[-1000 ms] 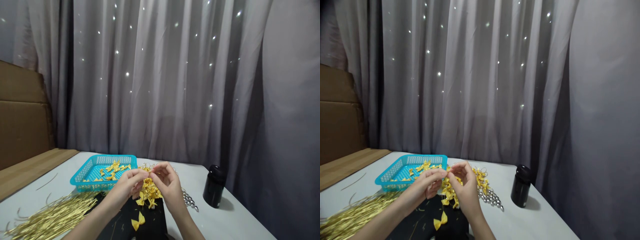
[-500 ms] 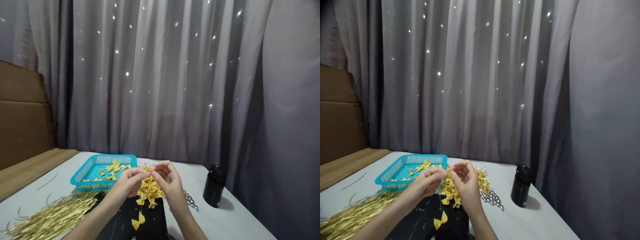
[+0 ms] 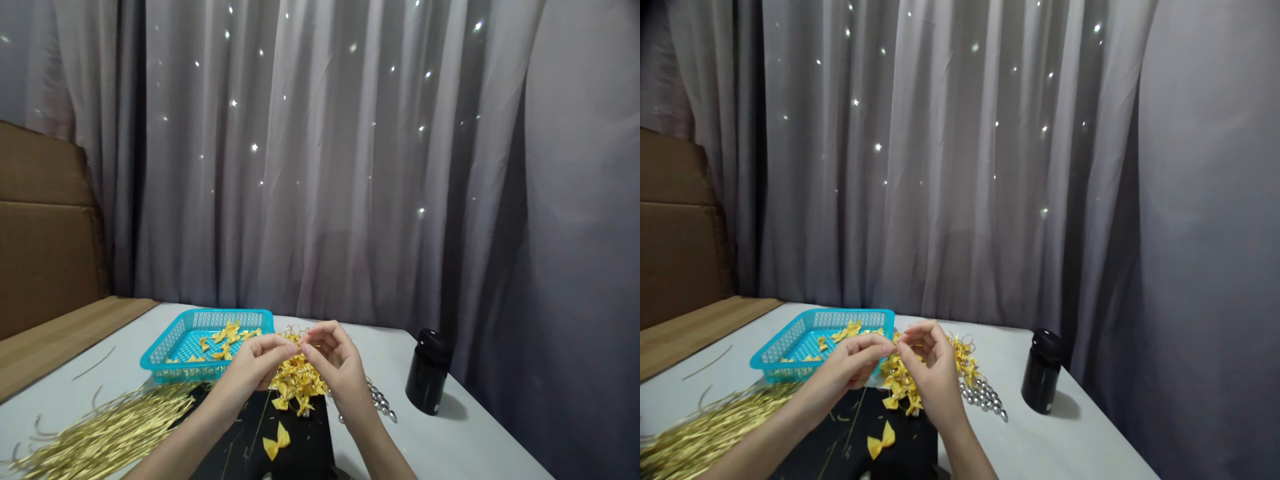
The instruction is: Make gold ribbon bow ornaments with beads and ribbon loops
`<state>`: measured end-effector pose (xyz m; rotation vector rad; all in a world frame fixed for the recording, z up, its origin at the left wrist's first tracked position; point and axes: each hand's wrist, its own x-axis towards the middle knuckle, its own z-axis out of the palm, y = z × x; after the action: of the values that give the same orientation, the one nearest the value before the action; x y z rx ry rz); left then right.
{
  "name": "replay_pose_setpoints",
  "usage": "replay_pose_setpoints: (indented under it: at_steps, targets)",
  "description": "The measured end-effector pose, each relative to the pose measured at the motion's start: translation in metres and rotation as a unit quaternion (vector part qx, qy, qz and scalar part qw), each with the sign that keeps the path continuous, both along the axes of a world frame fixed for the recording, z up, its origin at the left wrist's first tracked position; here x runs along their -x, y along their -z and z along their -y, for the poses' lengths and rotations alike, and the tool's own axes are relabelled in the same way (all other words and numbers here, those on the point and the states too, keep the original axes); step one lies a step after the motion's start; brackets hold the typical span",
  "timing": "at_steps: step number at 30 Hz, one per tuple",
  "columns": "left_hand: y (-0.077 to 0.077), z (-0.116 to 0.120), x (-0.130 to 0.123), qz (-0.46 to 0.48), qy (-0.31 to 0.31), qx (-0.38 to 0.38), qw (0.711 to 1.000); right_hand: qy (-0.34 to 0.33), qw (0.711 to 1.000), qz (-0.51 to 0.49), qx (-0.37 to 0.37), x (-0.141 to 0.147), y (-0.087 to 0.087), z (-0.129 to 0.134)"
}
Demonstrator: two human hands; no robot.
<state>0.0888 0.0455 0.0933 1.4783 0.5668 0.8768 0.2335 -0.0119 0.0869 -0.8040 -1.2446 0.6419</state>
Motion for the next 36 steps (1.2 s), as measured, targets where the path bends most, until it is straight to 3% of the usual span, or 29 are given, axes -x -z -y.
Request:
replay_pose_setpoints:
  at_steps: [3,5,9,14,20,30,32,36]
  targets:
    - [-0.002,0.000,0.000,-0.010,-0.012,-0.012,1.000,0.018,0.999,0.041,-0.005,-0.002,-0.002,0.003]
    - [-0.003,0.001,0.000,-0.018,-0.035,-0.044,0.998,0.083,0.990,0.105,-0.034,-0.005,-0.005,0.006]
    - [0.000,0.005,0.003,-0.053,-0.124,-0.207,0.969,0.210,0.936,0.266,-0.097,-0.009,-0.015,0.017]
    - [0.008,0.012,0.005,-0.107,-0.170,-0.366,0.909,0.186,0.909,0.361,-0.089,-0.009,-0.026,0.028]
    - [0.012,0.014,0.004,-0.111,-0.160,-0.386,0.902,0.210,0.882,0.410,-0.098,-0.010,-0.026,0.030]
    - [0.008,0.011,0.002,-0.097,-0.140,-0.320,0.932,0.200,0.893,0.389,-0.104,-0.013,-0.026,0.025]
    - [0.006,0.010,0.002,-0.089,-0.099,-0.261,0.956,0.201,0.889,0.397,-0.109,-0.014,-0.025,0.024]
    - [0.001,0.008,0.000,-0.048,0.059,-0.049,0.996,0.203,0.876,0.424,-0.110,-0.013,-0.023,0.023]
